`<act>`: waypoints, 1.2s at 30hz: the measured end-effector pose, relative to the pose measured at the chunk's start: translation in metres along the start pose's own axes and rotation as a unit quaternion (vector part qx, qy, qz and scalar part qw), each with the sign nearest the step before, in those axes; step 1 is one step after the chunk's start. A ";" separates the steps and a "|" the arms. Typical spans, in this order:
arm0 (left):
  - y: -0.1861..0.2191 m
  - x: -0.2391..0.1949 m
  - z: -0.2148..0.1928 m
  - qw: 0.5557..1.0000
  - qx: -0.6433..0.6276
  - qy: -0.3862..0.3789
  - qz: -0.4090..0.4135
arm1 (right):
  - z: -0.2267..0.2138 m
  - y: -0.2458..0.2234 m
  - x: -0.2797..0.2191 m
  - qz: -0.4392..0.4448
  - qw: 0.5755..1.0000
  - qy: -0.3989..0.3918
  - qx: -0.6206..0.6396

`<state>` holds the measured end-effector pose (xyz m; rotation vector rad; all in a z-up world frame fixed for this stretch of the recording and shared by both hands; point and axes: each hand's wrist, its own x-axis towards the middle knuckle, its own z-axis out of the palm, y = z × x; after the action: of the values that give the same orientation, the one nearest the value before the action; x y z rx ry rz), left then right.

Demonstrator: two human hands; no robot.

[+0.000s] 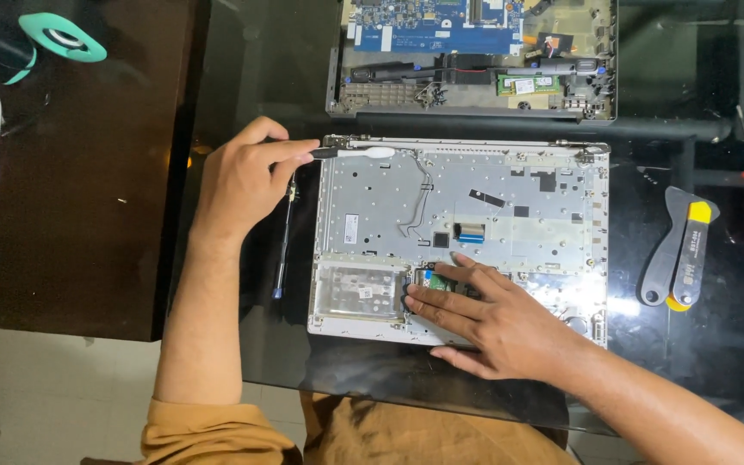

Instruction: The person uses a cotton swab to wipe the interior metal chassis of a disassembled laptop, moving across various sections including around the battery bay and near the motherboard area. The person holds the laptop steady with one hand while cleaning with the other.

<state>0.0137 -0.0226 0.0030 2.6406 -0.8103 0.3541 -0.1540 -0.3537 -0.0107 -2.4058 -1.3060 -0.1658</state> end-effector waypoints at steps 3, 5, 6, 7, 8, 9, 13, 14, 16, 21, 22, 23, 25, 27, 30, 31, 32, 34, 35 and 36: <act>0.011 0.006 0.006 1.000 0.003 0.014 0.021 | 0.000 0.001 0.000 -0.005 1.000 0.000 0.007; 0.017 0.013 0.011 1.000 -0.007 0.002 0.029 | 0.002 0.002 -0.001 -0.003 1.000 0.005 0.012; 0.020 0.017 0.014 0.999 -0.016 -0.011 0.034 | 0.003 0.002 -0.002 -0.003 1.000 0.008 0.020; 0.023 0.020 0.015 0.999 -0.017 -0.009 0.038 | 0.002 0.002 -0.002 -0.001 1.000 0.010 0.016; 0.026 0.023 0.015 0.999 -0.022 -0.016 0.032 | 0.002 0.002 -0.002 -0.001 1.000 0.007 0.009; 0.029 0.023 0.016 0.999 -0.028 -0.025 0.023 | 0.002 0.001 -0.003 -0.001 1.000 0.001 0.005; 0.032 0.025 0.007 0.997 -0.005 0.028 0.076 | 0.003 0.001 -0.003 -0.001 1.000 0.004 0.006; 0.030 0.024 0.002 0.998 0.002 0.013 0.062 | 0.002 0.001 -0.003 0.000 1.000 0.003 0.013; 0.027 0.025 -0.001 0.999 0.008 0.001 0.051 | 0.002 0.002 -0.004 0.003 1.000 0.003 0.017; 0.037 0.036 0.019 0.999 0.002 -0.029 0.019 | 0.004 -0.001 -0.002 0.043 0.999 -0.015 0.015; 0.046 0.037 0.026 0.999 0.002 -0.030 0.017 | 0.004 -0.004 -0.003 0.042 0.999 -0.016 0.016; 0.055 0.042 0.033 0.999 -0.006 -0.024 0.025 | 0.003 -0.003 -0.003 0.042 0.999 -0.022 0.015; 0.067 0.049 0.042 0.999 -0.015 -0.019 0.032 | 0.003 -0.002 -0.002 0.041 0.999 -0.028 0.015; 0.076 0.057 0.048 0.997 0.001 0.001 0.075 | 0.004 -0.001 -0.002 0.041 0.999 -0.017 0.014; 0.064 0.056 0.051 0.998 0.017 -0.004 0.060 | 0.004 -0.002 -0.004 0.038 0.999 -0.003 0.014; 0.060 0.054 0.041 0.998 0.015 -0.006 0.062 | 0.004 -0.002 -0.003 0.042 0.999 -0.003 0.015; 0.057 0.053 0.032 0.998 0.011 -0.024 0.054 | 0.004 -0.001 -0.003 0.039 0.999 -0.001 0.021; 0.053 0.053 0.027 0.998 0.005 -0.045 0.046 | 0.005 0.000 -0.004 0.038 0.999 0.001 0.030; 0.053 0.053 0.032 0.998 0.016 -0.042 0.052 | 0.006 0.000 -0.004 0.037 0.999 0.002 0.031; 0.053 0.051 0.035 0.997 0.026 -0.038 0.059 | 0.006 -0.001 -0.003 0.036 0.999 0.002 0.032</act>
<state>0.0291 -0.1026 0.0021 2.6756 -0.9970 0.3120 -0.1567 -0.3531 -0.0168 -2.3928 -1.2015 -0.1069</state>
